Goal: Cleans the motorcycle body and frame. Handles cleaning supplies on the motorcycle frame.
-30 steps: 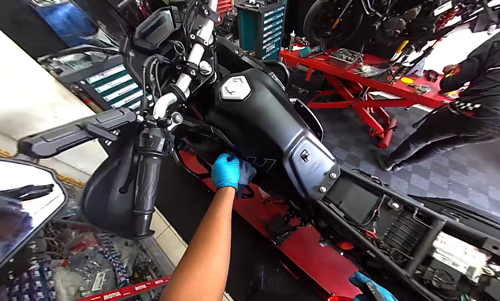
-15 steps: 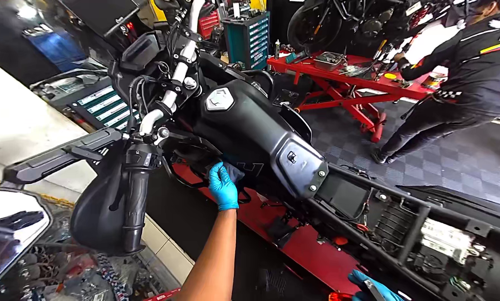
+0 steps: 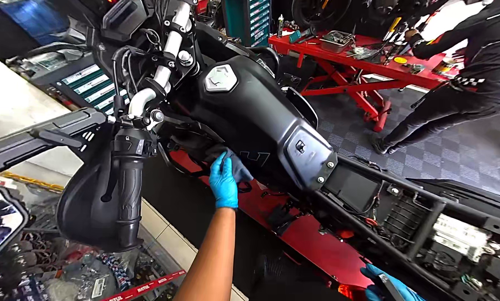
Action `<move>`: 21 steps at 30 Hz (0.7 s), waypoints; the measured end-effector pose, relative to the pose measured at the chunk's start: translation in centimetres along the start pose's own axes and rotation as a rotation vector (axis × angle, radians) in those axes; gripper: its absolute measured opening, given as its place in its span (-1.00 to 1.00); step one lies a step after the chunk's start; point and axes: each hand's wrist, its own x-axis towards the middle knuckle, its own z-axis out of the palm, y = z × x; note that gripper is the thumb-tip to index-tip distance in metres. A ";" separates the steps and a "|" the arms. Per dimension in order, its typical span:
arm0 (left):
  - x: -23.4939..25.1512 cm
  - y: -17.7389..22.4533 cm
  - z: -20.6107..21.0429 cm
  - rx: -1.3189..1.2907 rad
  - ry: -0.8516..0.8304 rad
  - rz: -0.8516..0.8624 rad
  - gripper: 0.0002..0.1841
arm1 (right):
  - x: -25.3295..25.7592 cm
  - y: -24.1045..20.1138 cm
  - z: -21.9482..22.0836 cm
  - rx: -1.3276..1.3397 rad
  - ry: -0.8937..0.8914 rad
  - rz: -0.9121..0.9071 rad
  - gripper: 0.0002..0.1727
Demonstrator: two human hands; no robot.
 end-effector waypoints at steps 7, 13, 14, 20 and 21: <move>-1.9 -4.5 1.8 0.460 -0.128 -0.065 -0.60 | 0.6 -0.8 0.1 -0.014 -0.010 -0.005 -0.47; -5.8 -3.8 5.2 0.133 -0.042 -0.289 -0.67 | 1.5 -1.6 0.7 -0.013 -0.037 -0.039 -0.47; -7.3 -3.5 5.7 0.126 -0.095 -0.327 -0.69 | 1.7 -1.7 0.9 -0.012 -0.051 -0.050 -0.47; -14.5 -3.5 6.5 0.189 -0.562 -0.502 -0.68 | 3.0 -3.1 1.5 -0.032 -0.173 -0.096 -0.49; -14.0 -3.9 6.6 0.151 -0.507 -0.504 -0.67 | 2.9 -3.2 1.4 -0.044 -0.182 -0.097 -0.48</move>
